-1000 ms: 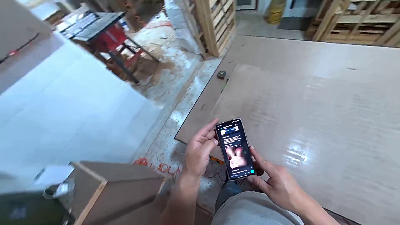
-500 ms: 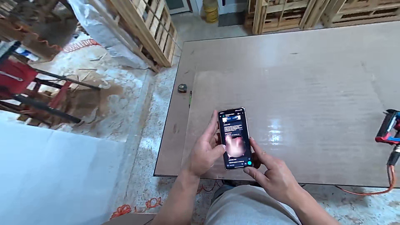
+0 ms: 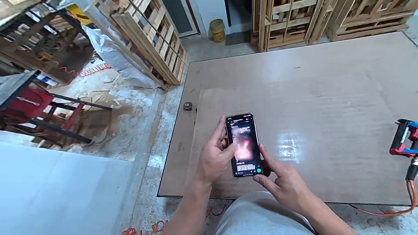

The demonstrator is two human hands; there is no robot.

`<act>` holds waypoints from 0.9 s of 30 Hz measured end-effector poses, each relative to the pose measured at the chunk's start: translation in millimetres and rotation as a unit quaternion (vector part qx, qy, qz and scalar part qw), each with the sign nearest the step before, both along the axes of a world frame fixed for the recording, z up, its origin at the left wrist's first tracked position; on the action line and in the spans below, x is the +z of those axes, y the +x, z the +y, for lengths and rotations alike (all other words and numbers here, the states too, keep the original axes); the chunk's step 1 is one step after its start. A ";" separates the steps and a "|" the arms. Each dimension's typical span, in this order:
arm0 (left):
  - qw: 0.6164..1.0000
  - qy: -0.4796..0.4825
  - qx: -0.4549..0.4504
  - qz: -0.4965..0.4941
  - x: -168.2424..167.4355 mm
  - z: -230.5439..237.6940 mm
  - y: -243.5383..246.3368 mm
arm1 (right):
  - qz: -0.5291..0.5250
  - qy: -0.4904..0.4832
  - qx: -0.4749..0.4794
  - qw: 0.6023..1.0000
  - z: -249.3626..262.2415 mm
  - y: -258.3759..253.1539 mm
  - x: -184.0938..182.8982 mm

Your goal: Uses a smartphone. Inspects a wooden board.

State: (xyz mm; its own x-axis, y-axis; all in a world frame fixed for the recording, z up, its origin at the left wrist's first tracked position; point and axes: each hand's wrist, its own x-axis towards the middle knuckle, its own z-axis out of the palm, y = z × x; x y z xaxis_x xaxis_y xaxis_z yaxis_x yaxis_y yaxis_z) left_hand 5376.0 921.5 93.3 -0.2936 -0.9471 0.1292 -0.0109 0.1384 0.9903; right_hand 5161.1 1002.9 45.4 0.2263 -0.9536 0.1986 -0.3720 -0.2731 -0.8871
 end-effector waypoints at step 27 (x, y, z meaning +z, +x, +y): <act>0.998 -0.046 -0.043 -0.014 9.1 -12.0 26.1 | -0.008 -0.015 0.023 1.000 -12.9 3.9 1.1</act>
State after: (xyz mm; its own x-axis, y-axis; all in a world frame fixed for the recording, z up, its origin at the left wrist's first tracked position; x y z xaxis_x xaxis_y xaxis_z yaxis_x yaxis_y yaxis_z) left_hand 5402.1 909.5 102.4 -0.3777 -0.9030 0.2047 -0.0236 0.2304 0.9728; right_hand 5165.1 990.0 46.6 0.2663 -0.9358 0.2310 -0.3435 -0.3160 -0.8844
